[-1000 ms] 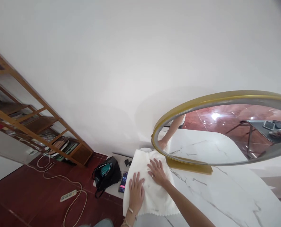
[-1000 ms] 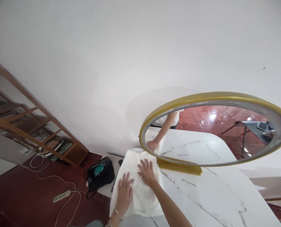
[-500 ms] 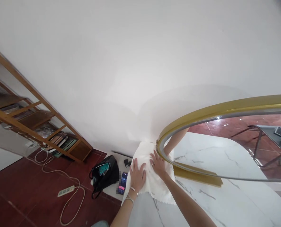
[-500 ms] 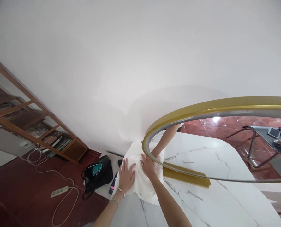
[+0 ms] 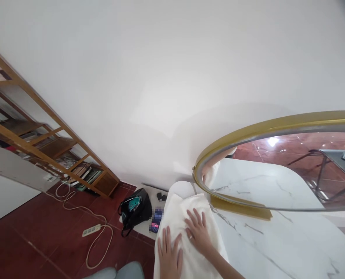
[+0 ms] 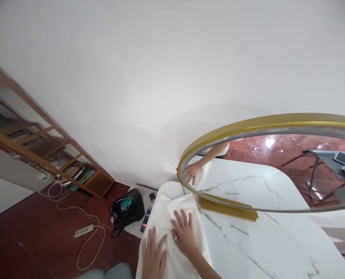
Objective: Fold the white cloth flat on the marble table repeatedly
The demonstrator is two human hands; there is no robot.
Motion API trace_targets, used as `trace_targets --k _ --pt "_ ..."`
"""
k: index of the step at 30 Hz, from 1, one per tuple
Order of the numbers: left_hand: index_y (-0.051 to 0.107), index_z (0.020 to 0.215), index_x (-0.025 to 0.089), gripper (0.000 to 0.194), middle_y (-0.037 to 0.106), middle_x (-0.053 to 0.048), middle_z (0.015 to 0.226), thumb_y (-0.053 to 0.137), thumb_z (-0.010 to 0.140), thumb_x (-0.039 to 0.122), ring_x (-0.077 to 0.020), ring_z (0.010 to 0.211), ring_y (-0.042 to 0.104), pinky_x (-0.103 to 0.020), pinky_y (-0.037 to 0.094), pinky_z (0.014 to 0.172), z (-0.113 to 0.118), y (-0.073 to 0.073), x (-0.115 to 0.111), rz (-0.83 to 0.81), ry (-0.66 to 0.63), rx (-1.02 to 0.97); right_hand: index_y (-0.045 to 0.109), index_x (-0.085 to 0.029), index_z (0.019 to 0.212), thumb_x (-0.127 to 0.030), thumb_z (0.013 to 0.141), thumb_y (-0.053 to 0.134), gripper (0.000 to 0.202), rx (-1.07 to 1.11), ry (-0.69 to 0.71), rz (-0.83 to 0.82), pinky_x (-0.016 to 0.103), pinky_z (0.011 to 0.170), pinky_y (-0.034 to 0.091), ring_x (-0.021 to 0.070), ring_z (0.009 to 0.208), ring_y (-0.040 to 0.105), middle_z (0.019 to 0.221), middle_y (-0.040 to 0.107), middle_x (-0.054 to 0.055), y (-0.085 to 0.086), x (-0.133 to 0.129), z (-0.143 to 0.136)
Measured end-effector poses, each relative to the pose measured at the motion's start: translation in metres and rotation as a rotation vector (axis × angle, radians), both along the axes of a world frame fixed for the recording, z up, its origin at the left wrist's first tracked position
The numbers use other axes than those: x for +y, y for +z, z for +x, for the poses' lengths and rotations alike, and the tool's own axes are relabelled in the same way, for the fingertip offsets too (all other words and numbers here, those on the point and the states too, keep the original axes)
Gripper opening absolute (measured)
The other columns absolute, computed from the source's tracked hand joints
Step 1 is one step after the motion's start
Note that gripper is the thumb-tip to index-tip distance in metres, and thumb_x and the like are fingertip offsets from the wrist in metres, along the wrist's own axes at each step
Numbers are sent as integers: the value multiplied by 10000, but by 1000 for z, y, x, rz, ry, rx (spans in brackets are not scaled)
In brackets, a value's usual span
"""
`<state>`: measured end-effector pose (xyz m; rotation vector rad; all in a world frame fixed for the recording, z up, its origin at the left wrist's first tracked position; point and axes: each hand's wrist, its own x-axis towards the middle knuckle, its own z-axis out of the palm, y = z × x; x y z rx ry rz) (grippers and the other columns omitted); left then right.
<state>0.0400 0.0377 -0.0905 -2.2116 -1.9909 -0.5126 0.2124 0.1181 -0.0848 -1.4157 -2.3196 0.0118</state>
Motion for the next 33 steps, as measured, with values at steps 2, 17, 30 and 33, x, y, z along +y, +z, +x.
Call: trace_targets --k 2,17,30,33 --pt "561 1249 413 443 473 -26 1408 524 811 356 -299 1350 353 -532 312 1060 8 -13 -18 -9 31 -25 600 -306 1139 -228 886 446 307 4 7 -5 589 1127 111 288 1416 174 1496 341 -29 -1 -20 11" --pt "678 1042 351 385 506 11 1374 453 785 173 -217 1306 395 -384 292 1050 121 39 38 -483 -153 -226 653 -297 1062 -401 856 461 300 292 -448 -204 560 1088 264 283 1300 422 1336 549 27 -12 -29 132" --pt "569 1091 236 298 674 -62 1056 514 800 202 -228 1016 623 -306 424 813 182 71 111 -742 -55 -143 603 -216 1009 -212 771 425 297 318 -905 -377 305 755 483 215 909 649 1035 655 80 -15 -33 182" --pt "559 1023 272 240 674 -15 1036 442 831 188 -183 1017 620 -275 431 813 173 66 97 -714 -21 -224 610 -256 803 -140 707 399 259 327 -829 -257 303 677 476 212 793 660 851 690 39 -9 -25 179"
